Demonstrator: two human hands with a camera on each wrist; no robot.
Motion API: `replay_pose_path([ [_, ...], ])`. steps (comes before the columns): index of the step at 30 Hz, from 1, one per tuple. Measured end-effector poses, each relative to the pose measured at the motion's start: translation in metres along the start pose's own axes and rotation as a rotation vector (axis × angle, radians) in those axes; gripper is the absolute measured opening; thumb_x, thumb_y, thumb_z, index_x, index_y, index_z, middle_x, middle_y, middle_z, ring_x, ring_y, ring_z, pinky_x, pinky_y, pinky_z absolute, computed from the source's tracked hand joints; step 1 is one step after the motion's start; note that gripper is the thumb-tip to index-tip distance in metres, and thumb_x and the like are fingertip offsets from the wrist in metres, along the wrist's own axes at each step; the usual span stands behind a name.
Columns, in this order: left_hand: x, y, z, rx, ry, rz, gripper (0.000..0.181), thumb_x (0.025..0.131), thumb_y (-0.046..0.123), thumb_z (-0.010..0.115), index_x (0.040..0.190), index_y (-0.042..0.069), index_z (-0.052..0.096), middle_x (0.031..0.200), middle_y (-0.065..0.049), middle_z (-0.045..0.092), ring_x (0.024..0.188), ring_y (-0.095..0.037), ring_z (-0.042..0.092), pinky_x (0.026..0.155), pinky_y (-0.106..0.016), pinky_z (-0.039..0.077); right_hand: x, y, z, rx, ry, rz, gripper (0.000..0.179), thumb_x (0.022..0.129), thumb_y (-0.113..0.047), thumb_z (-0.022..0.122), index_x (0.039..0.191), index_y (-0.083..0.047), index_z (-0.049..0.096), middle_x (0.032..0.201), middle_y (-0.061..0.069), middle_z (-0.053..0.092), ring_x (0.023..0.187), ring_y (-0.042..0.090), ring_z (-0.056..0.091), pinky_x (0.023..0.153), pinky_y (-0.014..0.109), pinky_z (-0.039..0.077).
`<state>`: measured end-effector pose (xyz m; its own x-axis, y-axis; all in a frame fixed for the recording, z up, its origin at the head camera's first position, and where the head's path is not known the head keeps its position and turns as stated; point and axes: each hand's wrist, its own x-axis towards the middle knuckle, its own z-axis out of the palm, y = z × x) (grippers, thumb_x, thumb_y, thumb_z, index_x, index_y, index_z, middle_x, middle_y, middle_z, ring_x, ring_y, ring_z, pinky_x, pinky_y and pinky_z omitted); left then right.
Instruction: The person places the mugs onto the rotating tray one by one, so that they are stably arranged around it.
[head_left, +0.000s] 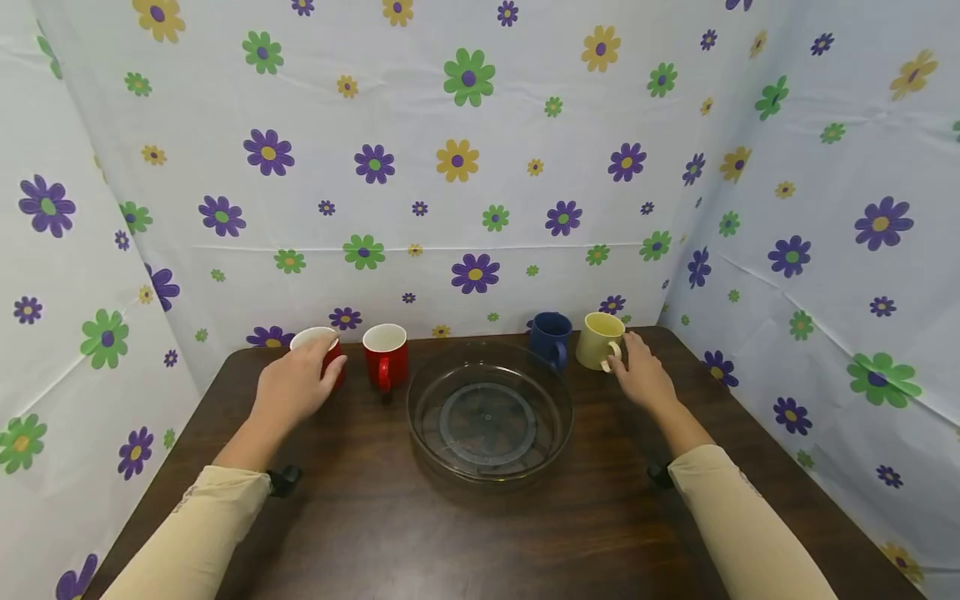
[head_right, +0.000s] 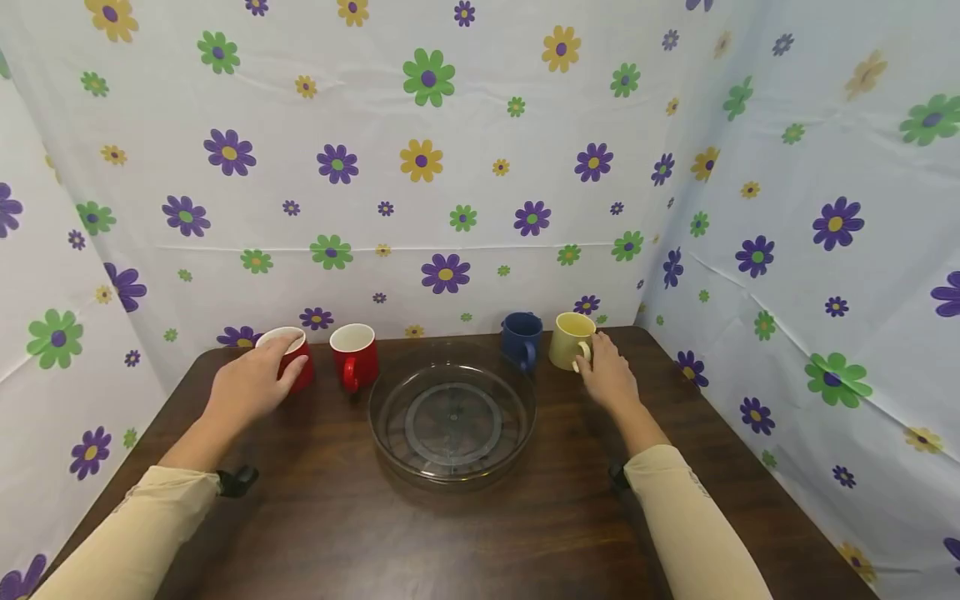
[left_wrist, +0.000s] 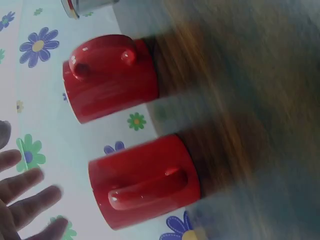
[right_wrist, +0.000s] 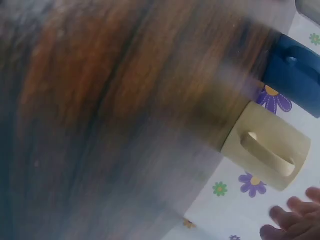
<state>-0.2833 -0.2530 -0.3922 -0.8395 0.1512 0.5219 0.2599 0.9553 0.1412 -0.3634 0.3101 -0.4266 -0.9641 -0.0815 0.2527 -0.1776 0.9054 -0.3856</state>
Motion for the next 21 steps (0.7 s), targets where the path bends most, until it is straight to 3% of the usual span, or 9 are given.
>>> replay_pose_path([
  [3, -0.004, 0.007, 0.001, -0.033, 0.035, 0.033, 0.042, 0.099, 0.026, 0.065, 0.134, 0.004, 0.061, 0.123, -0.024, 0.068, 0.102, -0.043, 0.069, 0.071, -0.062, 0.058, 0.000, 0.002, 0.001, 0.025, -0.006, 0.047, 0.063, 0.107, -0.028, 0.049, 0.153, 0.010, 0.029, 0.154, 0.033, 0.035, 0.137, 0.054, 0.039, 0.110, 0.068, 0.033],
  [6, -0.007, 0.015, 0.003, -0.084, 0.020, 0.063, 0.042, 0.099, 0.025, 0.066, 0.134, 0.003, 0.061, 0.128, -0.023, 0.066, 0.113, -0.043, 0.065, 0.080, -0.061, 0.057, 0.001, 0.003, 0.004, 0.051, -0.022, 0.072, 0.060, 0.107, -0.028, 0.048, 0.151, 0.010, 0.032, 0.148, 0.034, 0.043, 0.134, 0.053, 0.044, 0.108, 0.067, 0.037],
  [10, -0.011, 0.026, 0.008, -0.183, -0.065, 0.077, 0.048, 0.097, 0.026, 0.069, 0.138, 0.004, 0.059, 0.134, -0.021, 0.064, 0.122, -0.042, 0.060, 0.095, -0.061, 0.052, 0.003, 0.004, 0.009, 0.069, -0.012, 0.076, 0.055, 0.107, -0.025, 0.049, 0.148, 0.009, 0.039, 0.139, 0.034, 0.053, 0.127, 0.052, 0.052, 0.102, 0.066, 0.043],
  [15, -0.016, 0.038, 0.021, -0.340, -0.209, 0.053, 0.057, 0.098, 0.032, 0.068, 0.146, 0.005, 0.052, 0.142, -0.019, 0.058, 0.132, -0.040, 0.054, 0.108, -0.060, 0.042, 0.006, 0.003, 0.011, 0.096, 0.037, 0.067, 0.049, 0.106, -0.020, 0.051, 0.143, 0.010, 0.045, 0.129, 0.034, 0.060, 0.116, 0.049, 0.060, 0.094, 0.063, 0.048],
  [21, -0.023, 0.052, 0.035, -0.464, -0.305, 0.022, 0.060, 0.101, 0.037, 0.061, 0.151, 0.006, 0.045, 0.150, -0.020, 0.050, 0.136, -0.041, 0.049, 0.111, -0.061, 0.038, 0.009, 0.002, 0.012, 0.118, 0.045, 0.099, 0.044, 0.105, -0.019, 0.055, 0.139, 0.008, 0.052, 0.127, 0.031, 0.063, 0.112, 0.046, 0.062, 0.092, 0.060, 0.050],
])
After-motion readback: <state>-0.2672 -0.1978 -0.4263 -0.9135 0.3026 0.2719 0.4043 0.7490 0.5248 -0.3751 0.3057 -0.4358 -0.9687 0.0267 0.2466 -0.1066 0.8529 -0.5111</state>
